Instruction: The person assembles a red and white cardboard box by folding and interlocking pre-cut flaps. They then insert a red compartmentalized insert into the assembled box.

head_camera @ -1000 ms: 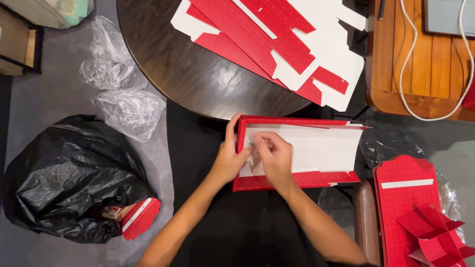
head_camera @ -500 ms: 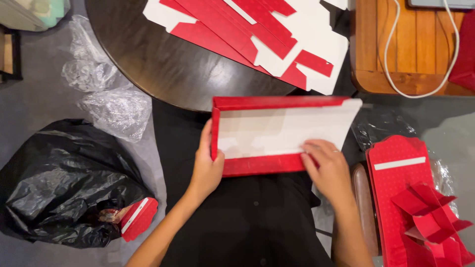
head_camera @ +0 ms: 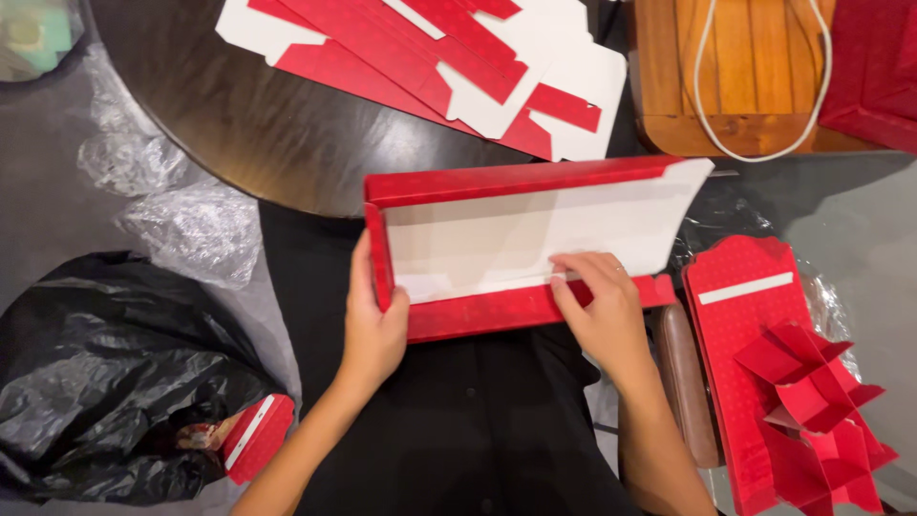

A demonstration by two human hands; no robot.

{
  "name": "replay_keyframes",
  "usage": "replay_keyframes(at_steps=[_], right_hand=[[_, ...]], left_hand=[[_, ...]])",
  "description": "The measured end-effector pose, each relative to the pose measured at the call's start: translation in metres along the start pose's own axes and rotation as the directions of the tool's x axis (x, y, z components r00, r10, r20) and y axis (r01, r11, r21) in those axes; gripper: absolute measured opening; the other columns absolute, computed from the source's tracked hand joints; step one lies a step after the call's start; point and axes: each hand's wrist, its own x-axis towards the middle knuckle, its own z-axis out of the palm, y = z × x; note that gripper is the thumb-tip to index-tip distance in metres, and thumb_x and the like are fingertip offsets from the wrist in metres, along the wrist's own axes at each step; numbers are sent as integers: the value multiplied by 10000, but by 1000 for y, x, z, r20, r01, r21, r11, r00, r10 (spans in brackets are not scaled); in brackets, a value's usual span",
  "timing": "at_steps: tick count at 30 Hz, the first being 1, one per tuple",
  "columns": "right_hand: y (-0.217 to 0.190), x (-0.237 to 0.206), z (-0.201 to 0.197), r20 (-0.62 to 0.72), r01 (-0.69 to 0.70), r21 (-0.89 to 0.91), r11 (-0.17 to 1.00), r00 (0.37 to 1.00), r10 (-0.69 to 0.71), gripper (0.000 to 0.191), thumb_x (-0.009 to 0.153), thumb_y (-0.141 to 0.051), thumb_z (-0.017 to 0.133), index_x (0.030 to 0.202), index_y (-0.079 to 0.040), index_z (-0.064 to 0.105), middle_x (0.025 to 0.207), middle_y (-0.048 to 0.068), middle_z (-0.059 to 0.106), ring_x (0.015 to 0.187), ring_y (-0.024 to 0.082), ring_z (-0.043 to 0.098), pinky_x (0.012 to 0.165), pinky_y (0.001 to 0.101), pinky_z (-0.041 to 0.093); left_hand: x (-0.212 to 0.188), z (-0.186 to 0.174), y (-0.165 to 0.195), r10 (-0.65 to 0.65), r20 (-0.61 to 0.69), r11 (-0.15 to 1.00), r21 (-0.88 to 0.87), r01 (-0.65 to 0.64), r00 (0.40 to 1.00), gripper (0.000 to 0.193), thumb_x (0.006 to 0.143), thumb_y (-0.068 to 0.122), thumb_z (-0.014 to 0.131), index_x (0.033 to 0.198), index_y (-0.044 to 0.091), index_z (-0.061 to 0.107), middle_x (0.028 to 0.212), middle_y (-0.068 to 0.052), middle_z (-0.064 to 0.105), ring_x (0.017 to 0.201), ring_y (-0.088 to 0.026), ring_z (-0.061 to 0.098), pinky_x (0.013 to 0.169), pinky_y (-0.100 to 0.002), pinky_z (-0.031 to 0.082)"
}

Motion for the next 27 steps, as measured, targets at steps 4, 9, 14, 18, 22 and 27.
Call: replay_keyframes(at_steps=[4,9,14,18,22,27], right_hand=[[-28,4,11,115,172,-72,982,980,-164,110,853,-113,744,935,-41,728,939,107,741,931,319,674,820,428,508],[-60,-1,40,187,272,23,962,944,-272,125,838,-105,753,943,-45,718,922,97,694,895,318,656,792,416,515],[-69,-10,67,204,301,41,953,931,-303,124,841,-60,724,958,-29,696,947,99,633,908,321,621,795,426,504],[-63,-19,78,228,248,71,966,939,-258,143,827,-64,725,963,-29,700,960,102,631,936,329,609,816,436,504],[-58,-26,80,239,183,91,979,950,-200,130,818,-68,731,941,-33,706,951,102,640,946,332,617,816,434,505],[-57,-27,81,249,183,112,977,946,-206,123,831,-61,709,948,-23,702,977,100,665,964,335,624,840,436,506]], left_hand=[[-5,11,-1,-8,58,994,-107,15,998,746,878,-97,459,1596,4,282,1541,-185,487,1449,-247,472,1195,-343,353],[-10,19,-3,-16,135,985,-166,39,991,756,868,-112,431,1598,5,270,1467,-183,550,1365,-238,543,1157,-330,399],[-15,20,-9,-51,118,991,-119,65,992,743,870,-123,410,1589,6,273,1460,-198,554,1335,-238,566,1116,-337,440],[-19,19,-15,-112,124,988,-91,124,986,743,876,-112,434,1589,28,281,1378,-200,629,1257,-251,634,1061,-340,490],[-20,20,-18,-107,129,991,-70,117,986,770,853,-122,427,1592,31,273,1381,-214,627,1261,-270,641,1061,-345,489],[-20,22,-18,-116,137,989,-77,128,984,774,852,-120,423,1594,31,261,1376,-221,633,1248,-273,649,1060,-345,491]])
